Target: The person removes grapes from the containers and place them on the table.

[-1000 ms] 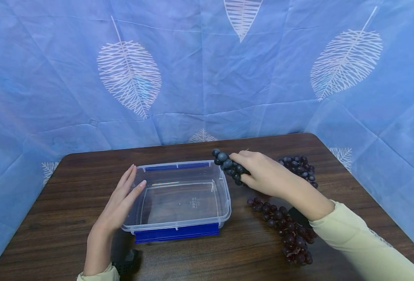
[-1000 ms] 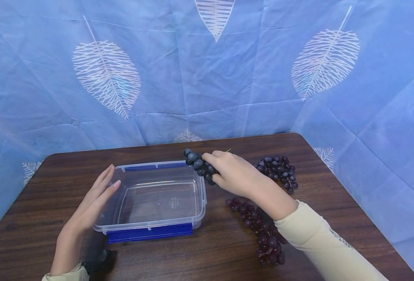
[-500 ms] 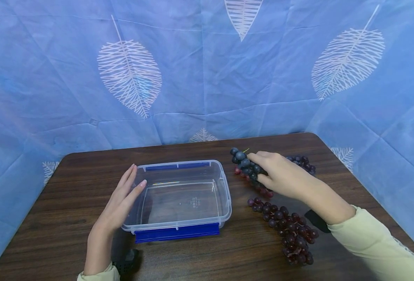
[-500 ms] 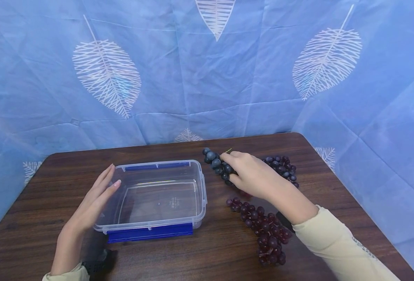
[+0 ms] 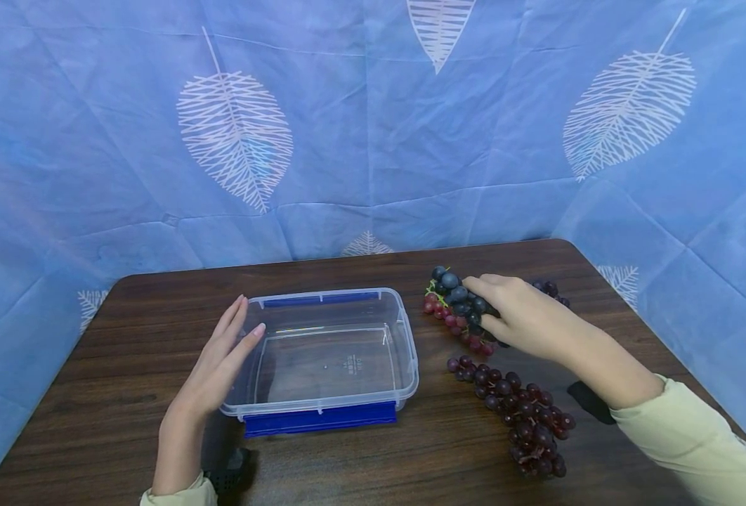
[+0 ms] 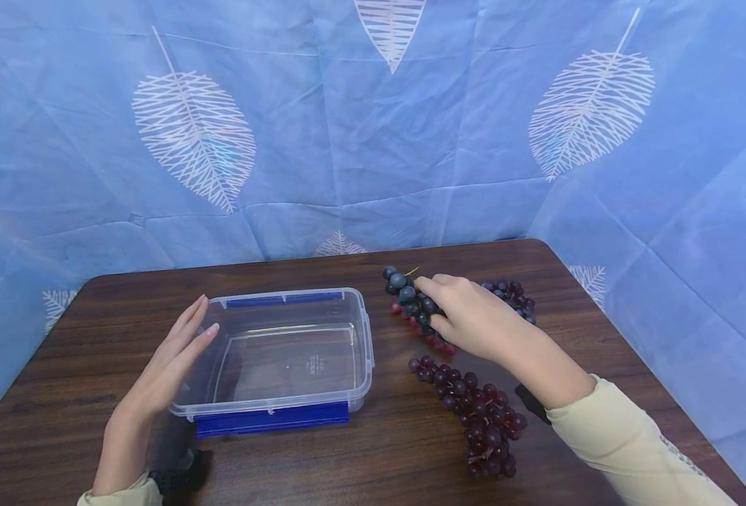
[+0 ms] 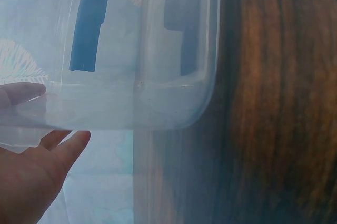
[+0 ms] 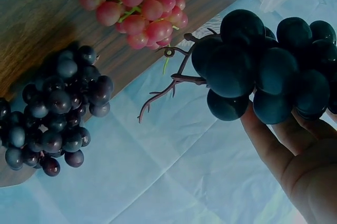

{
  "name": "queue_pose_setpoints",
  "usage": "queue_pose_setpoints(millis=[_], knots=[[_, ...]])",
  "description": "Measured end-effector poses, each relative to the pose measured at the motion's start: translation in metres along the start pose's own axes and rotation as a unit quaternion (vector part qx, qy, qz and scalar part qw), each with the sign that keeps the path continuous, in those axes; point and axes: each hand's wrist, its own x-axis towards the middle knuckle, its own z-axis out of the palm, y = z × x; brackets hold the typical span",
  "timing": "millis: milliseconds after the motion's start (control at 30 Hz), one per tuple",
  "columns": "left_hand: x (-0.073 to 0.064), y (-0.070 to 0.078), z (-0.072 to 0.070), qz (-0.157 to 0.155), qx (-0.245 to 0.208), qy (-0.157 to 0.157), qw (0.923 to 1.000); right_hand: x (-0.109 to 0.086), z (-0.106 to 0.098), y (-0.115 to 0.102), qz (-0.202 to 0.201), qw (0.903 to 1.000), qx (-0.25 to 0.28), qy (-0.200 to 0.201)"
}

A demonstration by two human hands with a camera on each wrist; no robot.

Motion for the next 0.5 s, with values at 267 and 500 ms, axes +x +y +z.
queue_pose_setpoints(millis=[267,500], knots=[[0.0,0.0,0.0,0.004,0.0,0.002,1.0,-0.005,-0.001,0.005,0.006,1.0,-0.004,-0.003],[0.0,0.001,0.0,0.001,0.003,0.004,1.0,-0.012,0.0,0.014,0.008,0.9999,-0.013,0.002]])
